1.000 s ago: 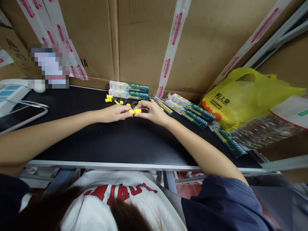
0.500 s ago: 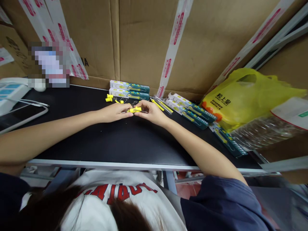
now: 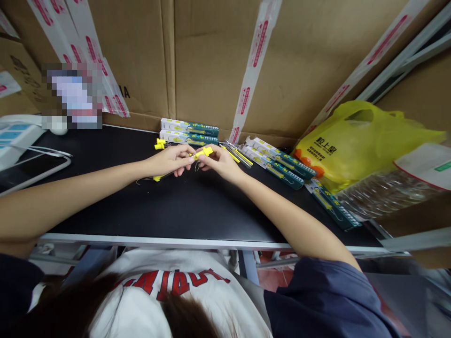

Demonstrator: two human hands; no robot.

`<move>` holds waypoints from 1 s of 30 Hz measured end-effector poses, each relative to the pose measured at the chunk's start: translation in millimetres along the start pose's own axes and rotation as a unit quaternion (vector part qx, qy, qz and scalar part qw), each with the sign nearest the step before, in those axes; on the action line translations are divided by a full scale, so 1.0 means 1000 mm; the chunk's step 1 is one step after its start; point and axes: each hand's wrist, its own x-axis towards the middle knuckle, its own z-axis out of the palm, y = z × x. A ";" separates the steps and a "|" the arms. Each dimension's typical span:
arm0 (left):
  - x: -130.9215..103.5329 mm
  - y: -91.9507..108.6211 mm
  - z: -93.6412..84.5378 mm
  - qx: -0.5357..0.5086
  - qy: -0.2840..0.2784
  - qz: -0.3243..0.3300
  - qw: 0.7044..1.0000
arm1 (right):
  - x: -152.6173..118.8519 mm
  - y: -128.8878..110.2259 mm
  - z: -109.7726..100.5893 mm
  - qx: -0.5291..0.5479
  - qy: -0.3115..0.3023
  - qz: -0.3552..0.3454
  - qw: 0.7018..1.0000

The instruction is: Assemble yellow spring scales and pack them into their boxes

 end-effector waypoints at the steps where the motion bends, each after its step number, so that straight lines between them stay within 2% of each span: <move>1: 0.000 0.000 0.001 -0.018 -0.001 -0.004 1.000 | 0.000 0.001 0.001 0.007 0.002 0.007 1.000; 6: 0.001 0.004 0.004 -0.092 0.001 -0.025 0.995 | 0.000 0.000 0.001 0.040 0.013 0.007 0.999; 11: 0.000 0.011 0.003 -0.124 0.001 -0.054 0.991 | 0.003 -0.004 -0.006 0.083 0.065 0.011 0.994; 16: -0.002 0.014 0.003 -0.156 -0.045 -0.084 0.983 | 0.007 -0.005 -0.019 0.077 0.107 0.006 0.991; 20: -0.004 0.013 0.003 -0.163 -0.086 -0.100 0.978 | 0.008 -0.004 -0.019 0.072 0.117 0.013 0.990; 24: -0.004 0.006 0.008 -0.151 -0.078 -0.094 0.981 | 0.006 -0.005 -0.014 0.101 0.113 0.026 0.988; 30: -0.004 -0.001 0.016 -0.102 -0.037 -0.057 0.993 | 0.003 -0.009 -0.009 0.116 0.093 0.027 0.989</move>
